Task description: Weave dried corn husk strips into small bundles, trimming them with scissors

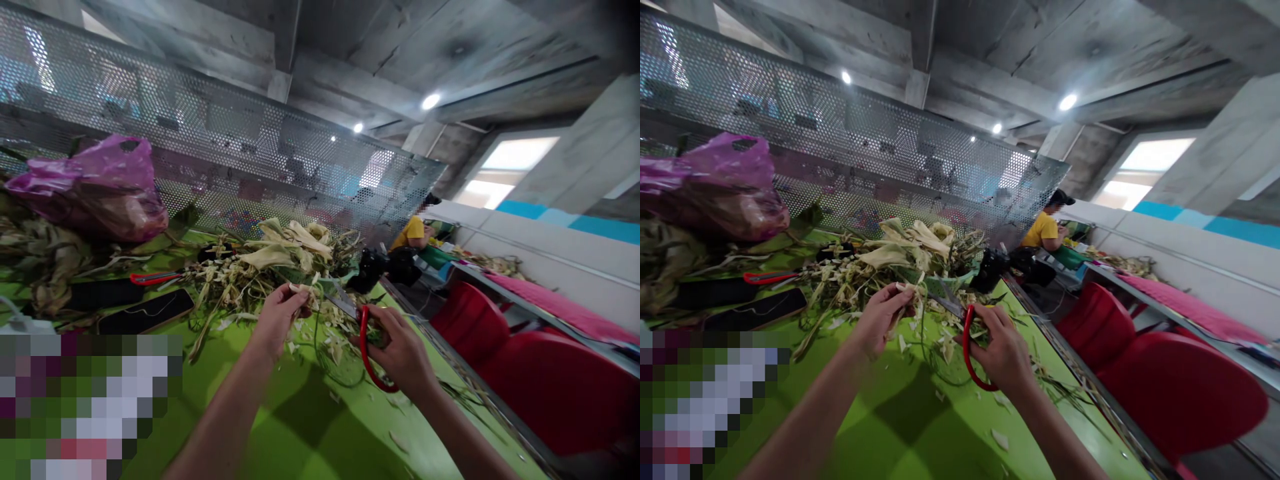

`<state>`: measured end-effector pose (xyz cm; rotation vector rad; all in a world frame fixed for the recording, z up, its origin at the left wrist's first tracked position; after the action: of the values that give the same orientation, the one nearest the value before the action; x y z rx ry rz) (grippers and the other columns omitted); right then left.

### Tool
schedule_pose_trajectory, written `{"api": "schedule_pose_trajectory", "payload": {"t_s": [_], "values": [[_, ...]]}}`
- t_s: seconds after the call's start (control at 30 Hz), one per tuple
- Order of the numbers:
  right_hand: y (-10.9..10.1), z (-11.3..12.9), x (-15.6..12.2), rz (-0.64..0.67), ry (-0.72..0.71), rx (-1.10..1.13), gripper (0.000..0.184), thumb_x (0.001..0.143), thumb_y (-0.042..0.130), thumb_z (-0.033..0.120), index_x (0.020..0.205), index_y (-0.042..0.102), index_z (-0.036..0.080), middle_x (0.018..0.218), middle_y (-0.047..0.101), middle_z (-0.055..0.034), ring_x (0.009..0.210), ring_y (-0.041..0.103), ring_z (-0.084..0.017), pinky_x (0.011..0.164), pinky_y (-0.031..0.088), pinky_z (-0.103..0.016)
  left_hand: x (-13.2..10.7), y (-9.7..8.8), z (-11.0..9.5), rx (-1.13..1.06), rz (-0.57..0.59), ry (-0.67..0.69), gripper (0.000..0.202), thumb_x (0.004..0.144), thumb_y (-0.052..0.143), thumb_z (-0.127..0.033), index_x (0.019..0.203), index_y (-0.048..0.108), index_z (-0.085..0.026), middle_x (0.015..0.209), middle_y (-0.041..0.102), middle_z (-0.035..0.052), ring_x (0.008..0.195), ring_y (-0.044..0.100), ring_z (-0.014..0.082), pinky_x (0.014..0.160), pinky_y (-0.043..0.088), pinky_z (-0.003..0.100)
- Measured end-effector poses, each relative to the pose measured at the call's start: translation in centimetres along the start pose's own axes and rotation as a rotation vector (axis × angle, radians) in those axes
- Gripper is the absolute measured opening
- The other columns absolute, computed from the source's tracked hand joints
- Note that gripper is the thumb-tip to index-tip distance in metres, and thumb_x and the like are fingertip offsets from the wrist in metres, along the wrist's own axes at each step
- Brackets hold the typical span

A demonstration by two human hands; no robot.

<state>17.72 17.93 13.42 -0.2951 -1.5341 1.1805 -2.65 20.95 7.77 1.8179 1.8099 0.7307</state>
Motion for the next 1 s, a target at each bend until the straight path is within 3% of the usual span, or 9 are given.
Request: {"api": "schedule_pose_trajectory", "payload": {"t_s": [0.37,0.77,1.0], "values": [[0.0,1.1,-0.1,-0.049,-0.029,-0.082,0.048,0.075,0.066,0.043,0.115,0.055,0.02,0.104,0.058,-0.0092,0.087,0.06,-0.023,0.071,0.049,-0.032,0.2,0.5,0.2,0.069,0.064,0.036,0.03,0.062,0.076,-0.035,0.074,0.06,-0.013,0.068,0.057,-0.0012,0.058,0.052,0.0076,0.059,0.041,0.021],[0.2,2.1,-0.1,-0.162,-0.111,-0.123,0.04,0.076,0.066,0.033,0.113,0.058,0.019,0.1,0.06,-0.0081,0.087,0.061,-0.022,0.072,0.049,-0.031,0.2,1.0,0.8,0.084,0.104,0.046,0.025,0.065,0.074,-0.033,0.074,0.06,-0.015,0.07,0.056,-0.0005,0.061,0.05,0.0084,0.061,0.043,0.023],[0.5,2.5,0.2,-0.109,-0.089,-0.105,0.038,0.076,0.065,0.031,0.112,0.059,0.019,0.101,0.062,-0.0092,0.083,0.063,-0.022,0.069,0.049,-0.03,0.2,1.1,1.0,0.073,0.103,0.034,0.028,0.062,0.076,-0.035,0.073,0.061,-0.014,0.071,0.057,0.0005,0.063,0.049,0.009,0.061,0.044,0.023]]}}
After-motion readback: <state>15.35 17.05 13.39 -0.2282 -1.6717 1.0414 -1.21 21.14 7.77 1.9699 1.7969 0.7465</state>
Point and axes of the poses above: each hand's wrist, its own x-axis towards the middle knuckle, its own y-axis out of the palm, z = x × y, the point moved 9 cm from there along x, towards the middle knuckle
